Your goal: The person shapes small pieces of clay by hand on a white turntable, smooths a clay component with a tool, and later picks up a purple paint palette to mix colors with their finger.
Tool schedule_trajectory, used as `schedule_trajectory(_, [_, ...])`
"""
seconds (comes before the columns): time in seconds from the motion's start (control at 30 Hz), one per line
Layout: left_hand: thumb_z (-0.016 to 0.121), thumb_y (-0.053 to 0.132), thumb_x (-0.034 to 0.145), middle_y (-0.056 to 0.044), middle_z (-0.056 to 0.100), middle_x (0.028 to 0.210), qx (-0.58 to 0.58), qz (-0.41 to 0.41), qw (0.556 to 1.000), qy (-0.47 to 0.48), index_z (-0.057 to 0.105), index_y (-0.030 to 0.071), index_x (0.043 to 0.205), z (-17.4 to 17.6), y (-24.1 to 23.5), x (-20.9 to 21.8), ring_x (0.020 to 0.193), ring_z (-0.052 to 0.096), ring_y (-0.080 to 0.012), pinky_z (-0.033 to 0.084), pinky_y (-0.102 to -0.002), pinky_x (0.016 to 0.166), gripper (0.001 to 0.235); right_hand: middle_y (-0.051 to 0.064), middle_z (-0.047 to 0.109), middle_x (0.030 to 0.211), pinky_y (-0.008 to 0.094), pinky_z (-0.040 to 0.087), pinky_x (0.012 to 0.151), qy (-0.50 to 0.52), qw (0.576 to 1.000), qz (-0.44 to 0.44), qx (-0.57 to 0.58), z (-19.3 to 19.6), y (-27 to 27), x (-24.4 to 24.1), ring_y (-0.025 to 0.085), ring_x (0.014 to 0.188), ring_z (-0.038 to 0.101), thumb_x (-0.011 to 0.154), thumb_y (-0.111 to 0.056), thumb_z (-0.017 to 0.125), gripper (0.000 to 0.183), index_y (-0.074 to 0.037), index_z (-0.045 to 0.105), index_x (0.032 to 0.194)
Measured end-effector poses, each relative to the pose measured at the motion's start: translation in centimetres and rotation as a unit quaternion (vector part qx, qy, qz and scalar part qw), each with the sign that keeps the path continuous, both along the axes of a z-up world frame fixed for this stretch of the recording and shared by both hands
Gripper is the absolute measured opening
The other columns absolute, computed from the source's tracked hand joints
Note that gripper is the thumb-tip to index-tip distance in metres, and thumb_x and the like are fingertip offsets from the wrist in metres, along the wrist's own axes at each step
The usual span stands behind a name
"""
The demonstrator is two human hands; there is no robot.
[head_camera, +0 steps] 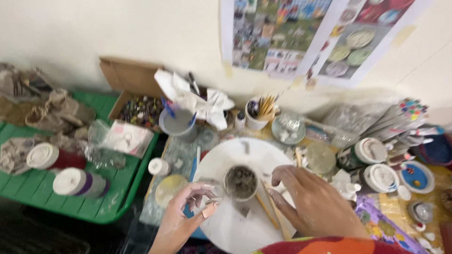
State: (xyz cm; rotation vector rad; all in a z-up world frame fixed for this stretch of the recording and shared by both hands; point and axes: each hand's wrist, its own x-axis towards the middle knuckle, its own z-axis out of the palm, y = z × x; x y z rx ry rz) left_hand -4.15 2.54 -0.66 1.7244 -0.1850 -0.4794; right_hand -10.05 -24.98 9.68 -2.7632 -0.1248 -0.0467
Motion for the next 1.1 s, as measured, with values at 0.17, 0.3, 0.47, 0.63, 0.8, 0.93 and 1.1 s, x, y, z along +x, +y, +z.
schedule_trajectory(0.17, [0.082, 0.014, 0.077, 0.002, 0.070, 0.092, -0.011, 0.032, 0.997, 0.068, 0.070, 0.006, 0.112, -2.1, 1.7, -1.1, 0.075, 0.051, -0.0080, 0.044, -0.025, 0.067, 0.038, 0.013, 0.069, 0.113, 0.046, 0.052, 0.084, -0.028, 0.999, 0.017, -0.018, 0.4, 0.7, -0.2, 0.036, 0.100, 0.067, 0.084, -0.029, 0.068, 0.037, -0.009, 0.062, 0.115])
schedule_trajectory(0.3, [0.082, 0.016, 0.082, 0.001, 0.072, 0.097, -0.005, 0.038, 0.999, 0.023, 0.068, 0.005, 0.114, -3.1, 2.4, -1.9, 0.086, 0.058, -0.0058, 0.048, -0.023, 0.078, 0.036, 0.014, 0.069, 0.115, 0.042, 0.054, 0.088, -0.028, 0.997, 0.072, -0.030, -0.9, 0.1, 0.5, 0.034, 0.102, 0.068, 0.083, -0.025, 0.072, 0.037, -0.003, 0.064, 0.112])
schedule_trajectory(0.47, [0.080, 0.016, 0.083, 0.000, 0.077, 0.098, 0.039, 0.030, 0.999, 0.021, 0.069, 0.006, 0.121, -3.3, 2.8, -1.7, 0.082, 0.054, -0.0083, 0.046, -0.024, 0.075, 0.040, 0.016, 0.071, 0.121, 0.039, 0.055, 0.085, 0.019, 0.999, 0.013, -0.030, -2.1, 0.2, 0.5, 0.026, 0.096, 0.070, 0.081, -0.016, 0.075, 0.039, 0.000, 0.067, 0.115])
schedule_trajectory(0.63, [0.079, 0.016, 0.086, 0.000, 0.078, 0.103, 0.048, 0.030, 0.998, -0.006, 0.068, 0.007, 0.121, -3.6, 2.9, -1.5, 0.091, 0.064, -0.0085, 0.048, -0.024, 0.079, 0.038, 0.023, 0.066, 0.126, 0.040, 0.053, 0.091, 0.042, 0.999, -0.006, 0.025, -3.7, 0.4, 0.7, 0.031, 0.110, 0.066, 0.082, -0.008, 0.072, 0.042, 0.006, 0.062, 0.121])
schedule_trajectory(0.8, [0.080, 0.016, 0.087, -0.002, 0.077, 0.105, 0.060, 0.023, 0.996, -0.058, 0.068, 0.008, 0.117, -3.3, 2.5, -2.5, 0.093, 0.070, -0.0120, 0.050, -0.027, 0.079, 0.033, 0.026, 0.063, 0.131, 0.040, 0.051, 0.095, 0.038, 0.997, -0.001, 0.066, -4.8, 0.0, 0.6, 0.032, 0.118, 0.064, 0.085, -0.007, 0.071, 0.047, 0.008, 0.057, 0.127])
schedule_trajectory(0.93, [0.082, 0.016, 0.086, -0.002, 0.076, 0.101, 0.107, 0.016, 0.989, -0.100, 0.068, 0.009, 0.117, -3.2, 2.1, -2.8, 0.089, 0.066, -0.0160, 0.051, -0.029, 0.078, 0.034, 0.026, 0.063, 0.133, 0.040, 0.050, 0.097, 0.041, 0.996, -0.012, 0.073, -5.3, -0.1, 0.3, 0.031, 0.118, 0.063, 0.084, -0.006, 0.072, 0.049, 0.008, 0.056, 0.128])
schedule_trajectory(1.1, [0.081, 0.016, 0.084, 0.000, 0.076, 0.101, 0.142, 0.017, 0.985, -0.098, 0.070, 0.010, 0.114, -2.7, 1.5, -3.1, 0.081, 0.058, -0.0179, 0.051, -0.030, 0.074, 0.032, 0.025, 0.062, 0.137, 0.040, 0.050, 0.099, 0.028, 0.995, -0.014, 0.090, -6.0, -0.6, 0.1, 0.032, 0.123, 0.062, 0.086, -0.007, 0.073, 0.050, 0.007, 0.056, 0.130])
